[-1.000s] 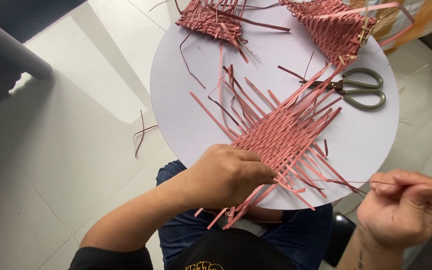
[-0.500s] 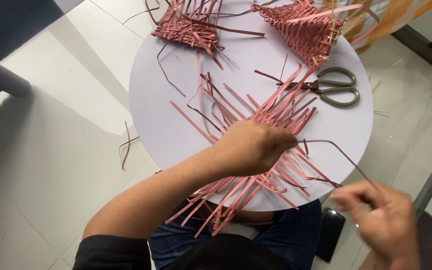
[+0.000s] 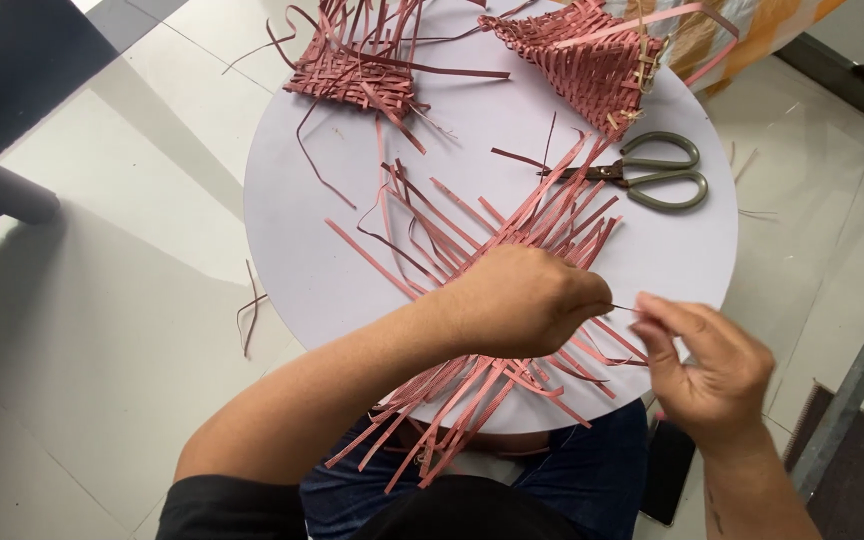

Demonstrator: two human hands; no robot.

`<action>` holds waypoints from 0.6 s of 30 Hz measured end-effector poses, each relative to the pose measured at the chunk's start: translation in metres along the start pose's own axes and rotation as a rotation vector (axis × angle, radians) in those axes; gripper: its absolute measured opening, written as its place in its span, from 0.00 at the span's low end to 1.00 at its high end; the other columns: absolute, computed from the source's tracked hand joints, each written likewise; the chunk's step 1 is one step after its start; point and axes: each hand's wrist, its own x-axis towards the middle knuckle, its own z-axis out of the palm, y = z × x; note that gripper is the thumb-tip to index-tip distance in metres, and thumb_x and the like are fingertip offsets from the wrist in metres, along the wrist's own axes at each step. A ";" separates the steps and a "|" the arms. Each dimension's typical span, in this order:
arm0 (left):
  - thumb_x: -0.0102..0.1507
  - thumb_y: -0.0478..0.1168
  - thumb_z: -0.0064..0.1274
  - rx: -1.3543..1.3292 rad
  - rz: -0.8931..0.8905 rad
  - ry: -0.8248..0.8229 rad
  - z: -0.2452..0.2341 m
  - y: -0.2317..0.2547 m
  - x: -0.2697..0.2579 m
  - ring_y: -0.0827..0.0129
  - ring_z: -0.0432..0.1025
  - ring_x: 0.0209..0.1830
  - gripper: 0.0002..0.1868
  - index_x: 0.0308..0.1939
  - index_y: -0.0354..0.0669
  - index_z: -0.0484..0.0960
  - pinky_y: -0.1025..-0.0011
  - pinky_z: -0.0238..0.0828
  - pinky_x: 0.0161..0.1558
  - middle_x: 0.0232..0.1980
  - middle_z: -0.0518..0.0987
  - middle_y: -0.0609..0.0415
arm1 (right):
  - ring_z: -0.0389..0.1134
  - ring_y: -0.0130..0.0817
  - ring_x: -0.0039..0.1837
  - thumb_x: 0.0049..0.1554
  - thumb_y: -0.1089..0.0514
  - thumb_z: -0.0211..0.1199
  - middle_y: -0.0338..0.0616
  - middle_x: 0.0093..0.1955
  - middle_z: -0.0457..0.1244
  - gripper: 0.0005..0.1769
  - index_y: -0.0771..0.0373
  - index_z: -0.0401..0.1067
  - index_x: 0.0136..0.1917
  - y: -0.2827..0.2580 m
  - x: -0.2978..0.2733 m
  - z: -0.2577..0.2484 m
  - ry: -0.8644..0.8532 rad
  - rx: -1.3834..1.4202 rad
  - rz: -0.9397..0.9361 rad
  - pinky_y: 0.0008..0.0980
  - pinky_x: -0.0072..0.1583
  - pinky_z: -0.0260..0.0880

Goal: Weaving a flat base for a basket using pink plastic strips on a round table

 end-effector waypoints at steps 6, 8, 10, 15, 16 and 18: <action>0.55 0.50 0.39 -0.064 0.008 -0.123 -0.015 -0.007 0.011 0.62 0.71 0.25 0.14 0.35 0.50 0.76 0.63 0.64 0.26 0.26 0.77 0.57 | 0.62 0.31 0.36 0.54 0.64 0.54 0.47 0.35 0.62 0.06 0.69 0.68 0.41 0.013 -0.004 -0.005 -0.029 0.137 0.255 0.24 0.41 0.62; 0.54 0.54 0.41 -0.083 0.011 -0.163 -0.031 -0.015 0.016 0.67 0.71 0.24 0.18 0.39 0.48 0.75 0.67 0.66 0.27 0.24 0.77 0.59 | 0.62 0.31 0.36 0.56 0.62 0.53 0.47 0.35 0.62 0.07 0.70 0.68 0.42 0.020 -0.009 -0.013 0.004 0.094 0.350 0.25 0.42 0.62; 0.59 0.46 0.42 0.201 -0.087 -0.131 -0.052 -0.025 0.020 0.68 0.70 0.32 0.11 0.35 0.45 0.76 0.69 0.71 0.35 0.32 0.75 0.54 | 0.58 0.28 0.35 0.61 0.68 0.50 0.46 0.37 0.61 0.04 0.72 0.65 0.46 0.022 -0.013 -0.024 0.053 0.139 0.494 0.22 0.40 0.57; 0.54 0.41 0.42 0.624 0.322 -0.109 -0.005 -0.052 0.013 0.65 0.62 0.40 0.09 0.37 0.51 0.74 0.66 0.58 0.42 0.38 0.70 0.55 | 0.49 0.26 0.25 0.60 0.62 0.46 0.47 0.34 0.61 0.08 0.72 0.61 0.47 0.014 -0.011 -0.025 0.041 0.233 0.598 0.20 0.31 0.51; 0.56 0.46 0.41 0.597 0.377 -0.133 0.012 -0.060 0.012 0.63 0.62 0.48 0.14 0.44 0.51 0.73 0.62 0.56 0.50 0.45 0.71 0.52 | 0.49 0.26 0.24 0.59 0.61 0.46 0.49 0.34 0.61 0.10 0.72 0.61 0.49 0.012 -0.009 -0.024 0.034 0.267 0.619 0.20 0.30 0.52; 0.57 0.52 0.36 0.526 0.337 -0.181 0.031 -0.074 0.010 0.58 0.55 0.55 0.19 0.49 0.52 0.68 0.57 0.50 0.55 0.53 0.64 0.48 | 0.52 0.26 0.26 0.59 0.63 0.46 0.48 0.34 0.61 0.08 0.70 0.61 0.48 0.011 -0.008 -0.021 0.026 0.308 0.600 0.19 0.33 0.55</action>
